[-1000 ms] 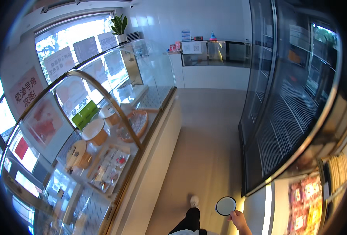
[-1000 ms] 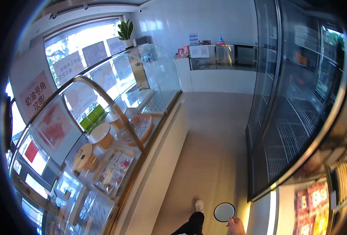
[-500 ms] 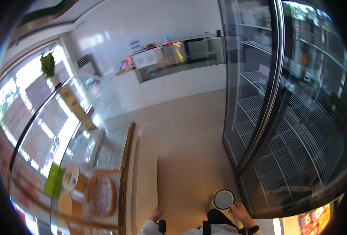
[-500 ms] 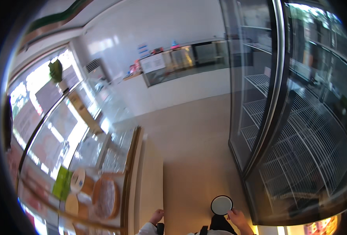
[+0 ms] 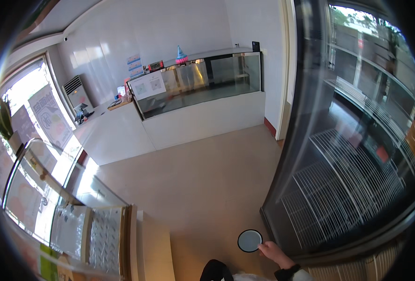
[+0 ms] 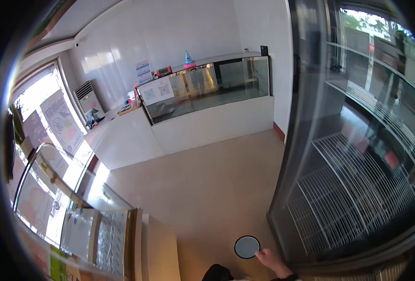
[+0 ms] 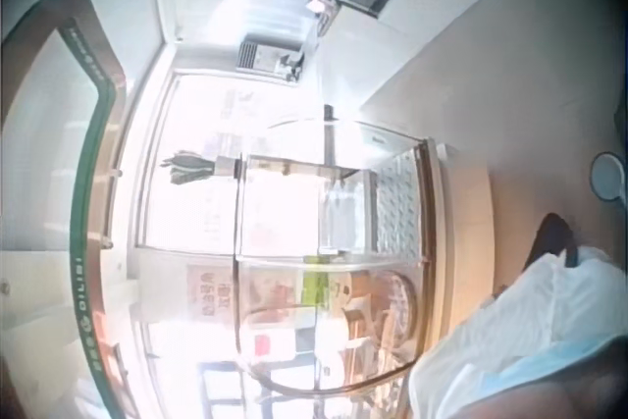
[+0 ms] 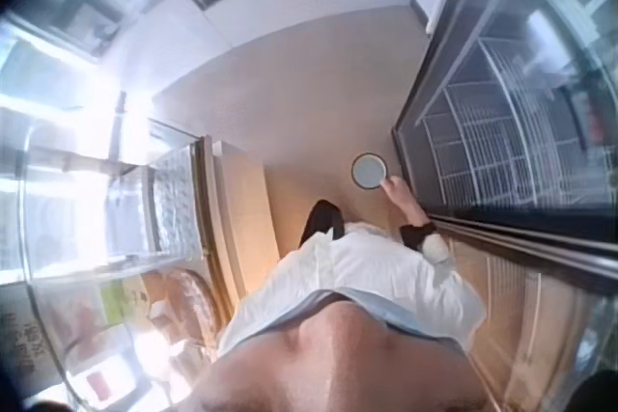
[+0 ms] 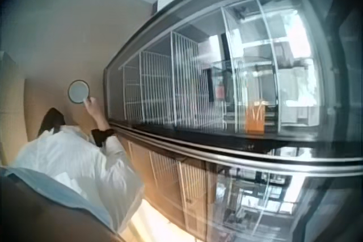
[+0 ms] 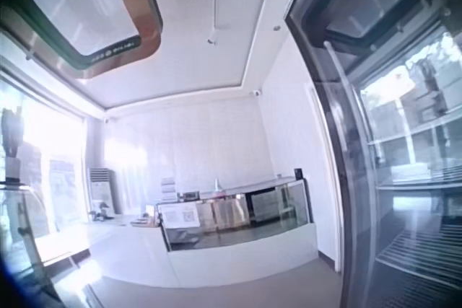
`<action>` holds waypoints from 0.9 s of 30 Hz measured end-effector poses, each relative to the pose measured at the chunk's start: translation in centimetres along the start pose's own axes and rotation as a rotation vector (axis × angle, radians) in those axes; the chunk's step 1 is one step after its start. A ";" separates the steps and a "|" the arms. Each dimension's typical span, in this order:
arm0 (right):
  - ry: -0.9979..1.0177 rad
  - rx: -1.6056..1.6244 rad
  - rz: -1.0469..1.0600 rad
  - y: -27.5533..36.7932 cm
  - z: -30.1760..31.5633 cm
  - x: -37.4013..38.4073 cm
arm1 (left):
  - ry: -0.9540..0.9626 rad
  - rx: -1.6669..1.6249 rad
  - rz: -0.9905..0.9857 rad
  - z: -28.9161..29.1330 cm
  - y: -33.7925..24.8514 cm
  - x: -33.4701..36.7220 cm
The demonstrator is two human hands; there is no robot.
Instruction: The person walks into a back room, places a bowl of noodles on an induction heater to heat them, and then moves the bowl back to a table. They unplug the heater, collect items into a plastic bag, and walk through the shop to drop a trash bag into a box in a storage area.
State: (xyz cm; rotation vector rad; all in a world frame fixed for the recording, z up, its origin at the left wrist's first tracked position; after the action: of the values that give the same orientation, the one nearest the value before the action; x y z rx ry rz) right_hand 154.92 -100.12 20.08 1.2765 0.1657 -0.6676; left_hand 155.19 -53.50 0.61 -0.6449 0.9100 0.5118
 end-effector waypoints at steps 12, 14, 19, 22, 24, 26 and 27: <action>-0.293 0.528 -0.004 14.8 1.1 23.7 | 0.033 -0.066 -0.165 13.6 -33.3 17.8; -0.248 0.511 -0.007 15.6 1.7 27.5 | 0.056 -0.183 -0.221 15.7 -40.9 20.9; -0.347 0.175 0.078 18.5 6.9 34.8 | 0.009 -0.196 -0.632 16.5 -64.7 23.0; -0.478 0.237 0.093 18.1 10.1 39.1 | 0.212 -0.552 -0.481 13.8 -74.7 25.3; -0.535 0.282 0.010 17.8 12.8 42.0 | 0.274 -0.385 -0.597 11.0 -79.7 23.6; -0.574 0.339 -0.071 17.7 14.6 44.7 | 0.391 -0.345 -0.598 9.8 -84.3 22.6; -0.604 0.431 -0.079 17.4 15.8 45.9 | 0.508 -0.322 -0.591 9.1 -86.6 22.2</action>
State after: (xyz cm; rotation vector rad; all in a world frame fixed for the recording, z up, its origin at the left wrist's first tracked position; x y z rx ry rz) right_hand 197.42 -129.26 17.73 1.4185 -0.4484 -1.1698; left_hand 228.14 -104.86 11.12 -1.3237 1.0552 -0.0526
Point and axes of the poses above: each hand's wrist, its own x-axis towards the middle knuckle, its own z-axis out of the back of the hand, y = z × x, the point moved 4 cm from there along x, towards the middle knuckle, and after that the axes turned 9 degrees about -y, right-handed, at the moved point
